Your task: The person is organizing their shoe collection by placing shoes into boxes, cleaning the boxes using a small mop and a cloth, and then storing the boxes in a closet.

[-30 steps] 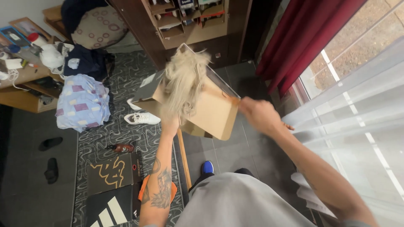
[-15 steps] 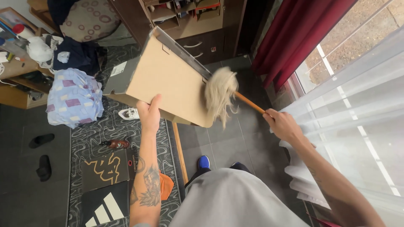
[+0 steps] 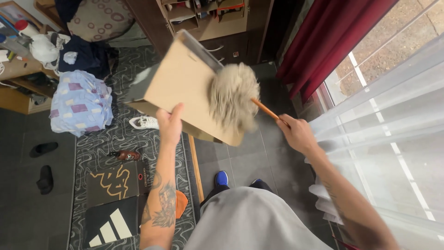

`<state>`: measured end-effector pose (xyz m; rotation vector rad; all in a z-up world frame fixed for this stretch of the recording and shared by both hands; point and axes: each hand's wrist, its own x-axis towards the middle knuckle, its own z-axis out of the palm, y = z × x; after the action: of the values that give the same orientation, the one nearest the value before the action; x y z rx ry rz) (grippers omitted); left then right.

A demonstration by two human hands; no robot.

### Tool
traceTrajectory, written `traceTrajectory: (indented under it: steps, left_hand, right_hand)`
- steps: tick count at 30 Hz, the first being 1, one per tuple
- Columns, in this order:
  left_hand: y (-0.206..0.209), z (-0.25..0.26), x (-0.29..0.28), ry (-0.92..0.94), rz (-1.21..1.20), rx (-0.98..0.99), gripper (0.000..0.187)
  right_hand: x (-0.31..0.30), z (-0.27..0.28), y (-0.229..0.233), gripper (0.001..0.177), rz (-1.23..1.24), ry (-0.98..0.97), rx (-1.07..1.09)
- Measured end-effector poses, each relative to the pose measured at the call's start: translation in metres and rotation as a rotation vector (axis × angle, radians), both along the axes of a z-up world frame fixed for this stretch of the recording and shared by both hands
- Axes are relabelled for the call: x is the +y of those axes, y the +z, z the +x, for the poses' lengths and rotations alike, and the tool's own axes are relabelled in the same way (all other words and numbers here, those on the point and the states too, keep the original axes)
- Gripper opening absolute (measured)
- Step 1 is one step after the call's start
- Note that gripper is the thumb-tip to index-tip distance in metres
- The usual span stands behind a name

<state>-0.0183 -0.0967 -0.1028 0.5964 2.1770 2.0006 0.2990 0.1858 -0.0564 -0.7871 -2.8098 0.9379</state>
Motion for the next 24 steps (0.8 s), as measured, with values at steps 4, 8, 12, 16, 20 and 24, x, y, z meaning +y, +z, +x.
traceTrajectory:
  steps: [4,8,12,16,20,24]
  left_hand:
    - [-0.017,0.007,0.011,-0.056,-0.006,-0.056,0.034]
    - [-0.002,0.025,0.011,-0.091,-0.011,-0.067,0.028]
    - [-0.016,0.028,-0.006,0.033,-0.333,-0.365,0.056]
    - [0.013,0.031,-0.015,0.125,-0.026,-0.18,0.049]
    - [0.087,0.04,-0.045,0.137,0.098,-0.047,0.04]
    - [0.008,-0.008,-0.07,0.136,0.209,-0.162,0.044]
  right_hand:
    - [-0.027,-0.037,0.032,0.011,0.06,0.047,0.192]
    - [-0.018,-0.064,0.013,0.007,0.072,0.008,0.326]
    - [-0.022,-0.067,0.043,0.013,0.15,0.219,0.254]
    - [-0.034,-0.054,0.039,0.016,0.055,0.162,0.203]
    - [-0.009,-0.027,0.005,0.016,0.024,0.092,0.115]
    - [-0.023,-0.008,0.002,0.015,-0.034,0.217,0.034]
